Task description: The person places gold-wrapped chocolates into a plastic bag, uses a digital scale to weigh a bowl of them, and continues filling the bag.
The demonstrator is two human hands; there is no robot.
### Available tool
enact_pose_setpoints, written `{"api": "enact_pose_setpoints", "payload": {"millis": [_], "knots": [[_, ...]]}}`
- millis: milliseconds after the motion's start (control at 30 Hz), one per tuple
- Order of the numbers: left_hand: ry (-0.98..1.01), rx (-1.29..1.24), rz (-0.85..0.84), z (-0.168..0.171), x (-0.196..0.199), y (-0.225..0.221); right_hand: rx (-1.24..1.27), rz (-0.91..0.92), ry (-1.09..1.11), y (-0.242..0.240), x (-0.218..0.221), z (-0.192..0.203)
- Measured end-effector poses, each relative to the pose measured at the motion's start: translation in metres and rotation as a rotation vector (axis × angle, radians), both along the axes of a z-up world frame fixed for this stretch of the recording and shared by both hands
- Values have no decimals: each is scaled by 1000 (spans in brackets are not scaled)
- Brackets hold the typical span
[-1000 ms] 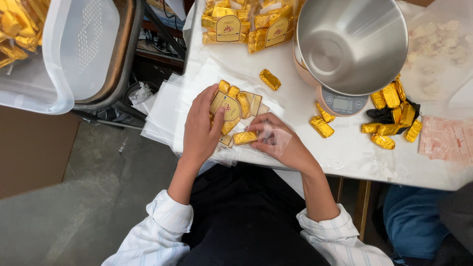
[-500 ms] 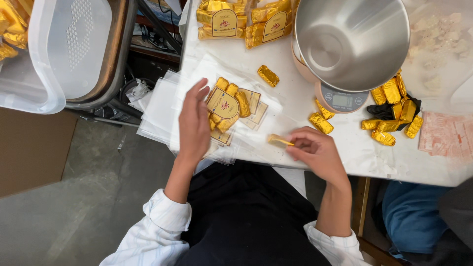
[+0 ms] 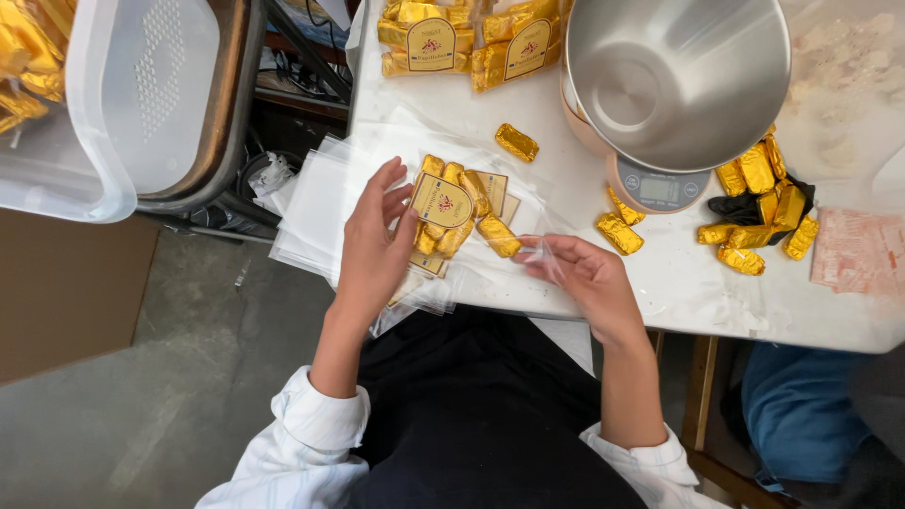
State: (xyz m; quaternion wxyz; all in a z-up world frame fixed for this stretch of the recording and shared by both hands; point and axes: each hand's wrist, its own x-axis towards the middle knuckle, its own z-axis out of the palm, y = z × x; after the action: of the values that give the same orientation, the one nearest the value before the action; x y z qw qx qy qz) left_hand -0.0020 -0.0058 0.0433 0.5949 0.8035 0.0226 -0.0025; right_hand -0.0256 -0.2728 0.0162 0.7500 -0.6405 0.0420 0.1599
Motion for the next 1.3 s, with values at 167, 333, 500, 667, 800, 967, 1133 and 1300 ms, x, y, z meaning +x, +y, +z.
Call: {"api": "enact_pose_setpoints", "payload": {"millis": [167,333,500,667,800,967,1133,1300], "knots": [[6,34,-9,-6,-4,1,118,62,85,-6,-2,2],[-1,14,-19,-11,-5,4,105,220,8,-9,-6,5],[44,95,-52,-5,-4,8,-138,335,-292,-15,-2,10],[92,127,-64,6,-1,12,-233,371,-390,-15,3,13],[103,120,-80,6,2,16,-198,620,-305,-3,15,32],[97,138,-111,3,4,18,-163,739,-312,9,25,28],[91,164,-138,5,1,19,-207,684,-335,9,19,30],[-43,423,-439,26,-16,4,-147,475,-369,-8,4,14]]}}
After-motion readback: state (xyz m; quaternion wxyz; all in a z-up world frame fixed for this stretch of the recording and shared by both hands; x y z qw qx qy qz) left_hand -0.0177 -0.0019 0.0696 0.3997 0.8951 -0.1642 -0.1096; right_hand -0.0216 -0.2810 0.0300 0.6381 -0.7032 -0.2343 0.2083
